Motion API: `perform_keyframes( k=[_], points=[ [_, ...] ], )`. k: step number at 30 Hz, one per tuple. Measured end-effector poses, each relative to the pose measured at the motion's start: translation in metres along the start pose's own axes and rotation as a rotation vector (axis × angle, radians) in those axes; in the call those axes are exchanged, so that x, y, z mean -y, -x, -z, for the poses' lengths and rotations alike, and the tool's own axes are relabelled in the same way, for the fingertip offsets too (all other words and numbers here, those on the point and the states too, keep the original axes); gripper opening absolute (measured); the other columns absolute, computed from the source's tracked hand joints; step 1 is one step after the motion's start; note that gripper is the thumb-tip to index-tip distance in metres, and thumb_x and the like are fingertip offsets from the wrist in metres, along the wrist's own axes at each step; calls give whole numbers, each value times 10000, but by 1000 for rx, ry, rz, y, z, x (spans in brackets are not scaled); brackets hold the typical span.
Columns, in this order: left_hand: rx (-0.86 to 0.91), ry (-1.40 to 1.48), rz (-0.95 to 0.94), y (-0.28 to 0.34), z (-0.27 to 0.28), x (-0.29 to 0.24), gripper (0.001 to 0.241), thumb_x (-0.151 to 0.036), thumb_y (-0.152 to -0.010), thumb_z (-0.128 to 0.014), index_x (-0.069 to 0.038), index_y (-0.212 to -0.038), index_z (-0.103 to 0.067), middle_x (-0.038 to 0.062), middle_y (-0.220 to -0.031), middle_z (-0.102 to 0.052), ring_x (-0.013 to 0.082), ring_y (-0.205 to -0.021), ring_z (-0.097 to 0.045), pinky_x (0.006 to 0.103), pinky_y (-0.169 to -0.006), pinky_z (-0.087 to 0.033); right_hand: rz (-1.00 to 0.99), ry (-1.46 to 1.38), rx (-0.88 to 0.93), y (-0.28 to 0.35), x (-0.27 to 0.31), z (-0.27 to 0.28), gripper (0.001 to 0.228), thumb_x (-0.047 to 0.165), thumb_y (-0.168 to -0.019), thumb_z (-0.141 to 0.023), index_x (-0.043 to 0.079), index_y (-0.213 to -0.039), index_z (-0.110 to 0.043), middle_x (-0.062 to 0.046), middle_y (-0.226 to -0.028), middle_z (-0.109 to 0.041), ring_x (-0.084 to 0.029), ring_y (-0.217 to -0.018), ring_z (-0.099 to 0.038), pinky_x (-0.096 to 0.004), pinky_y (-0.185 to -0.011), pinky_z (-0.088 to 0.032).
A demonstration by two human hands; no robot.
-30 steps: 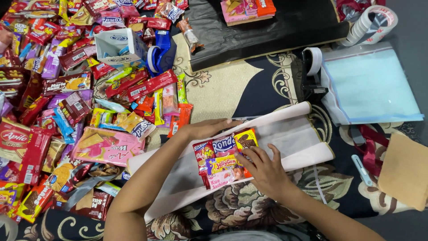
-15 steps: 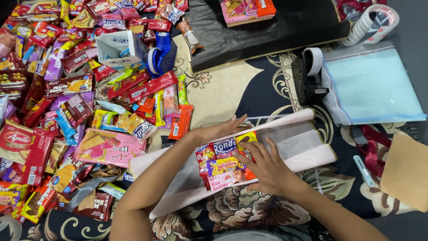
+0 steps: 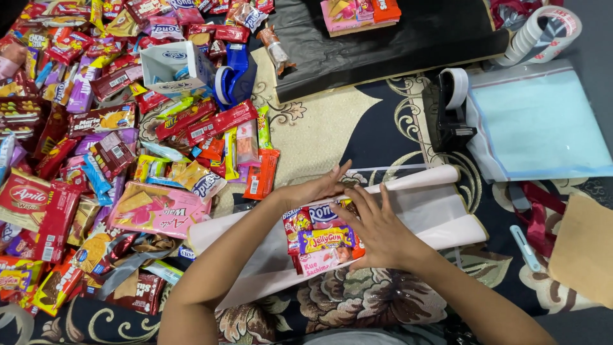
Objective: Wrapping several snack packets in decorative paper to create a snack bouquet.
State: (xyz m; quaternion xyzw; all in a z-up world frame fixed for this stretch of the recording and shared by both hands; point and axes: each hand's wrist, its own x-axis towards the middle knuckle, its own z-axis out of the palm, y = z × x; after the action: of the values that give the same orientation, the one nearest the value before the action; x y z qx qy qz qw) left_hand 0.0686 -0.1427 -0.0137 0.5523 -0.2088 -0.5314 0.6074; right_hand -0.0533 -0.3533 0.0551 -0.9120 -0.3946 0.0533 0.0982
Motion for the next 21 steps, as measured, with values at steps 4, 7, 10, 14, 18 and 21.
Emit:
perform_keyframes(
  k=[4,7,10,14,18,21],
  points=[
    [-237,-324,94,70,-29,-65,832,-714,-983,-339,-134,-1576,-401,240,-1533,-492,392,-1471,-409,512,-1218,-284,-27,8,31,2,-3,-2,1499,706,-498,-993,181,-1623,-155,-257,-1462,-300,-497,-1425,-237,-843,-1050,-33],
    [-385,-681,223,105,-30,-54,511,-458,-1023,-517,-207,-1463,-582,210,-1282,-702,400,-1228,-640,491,-1029,-495,-31,16,33,1,-4,-7,1496,688,-517,-995,179,-1631,-137,-239,-1449,-304,-477,-1421,-240,-844,-1049,-33],
    [-469,-772,230,128,-40,-43,414,-295,-1033,-531,-166,-1409,-650,177,-1141,-767,355,-1081,-721,409,-911,-556,-36,27,58,-1,-6,-6,1479,713,-536,-980,179,-1629,-138,-239,-1435,-302,-479,-1414,-239,-854,-1042,-34],
    [-533,-900,212,143,-49,-53,440,-127,-998,-528,-166,-1424,-631,174,-1084,-774,387,-1000,-724,452,-886,-563,-84,-138,143,-3,-9,26,1468,903,-517,-816,213,-1631,-154,-260,-1498,-275,-484,-1460,-194,-834,-1079,-14],
    [-668,-1095,274,146,-26,-25,394,-261,-990,-582,-272,-1380,-635,126,-891,-764,375,-933,-729,510,-860,-577,-220,-177,-13,2,-49,29,775,709,-887,-558,233,-1491,-463,-161,-1500,-437,-374,-1458,-355,-733,-1141,-209],
    [-741,-1112,289,140,-2,1,345,-306,-979,-619,-301,-1320,-668,54,-786,-760,314,-874,-750,457,-832,-584,-280,-145,-87,2,-100,7,393,343,-1031,-527,234,-1405,-583,-28,-1354,-607,-256,-1360,-526,-575,-1133,-345]
  ],
)
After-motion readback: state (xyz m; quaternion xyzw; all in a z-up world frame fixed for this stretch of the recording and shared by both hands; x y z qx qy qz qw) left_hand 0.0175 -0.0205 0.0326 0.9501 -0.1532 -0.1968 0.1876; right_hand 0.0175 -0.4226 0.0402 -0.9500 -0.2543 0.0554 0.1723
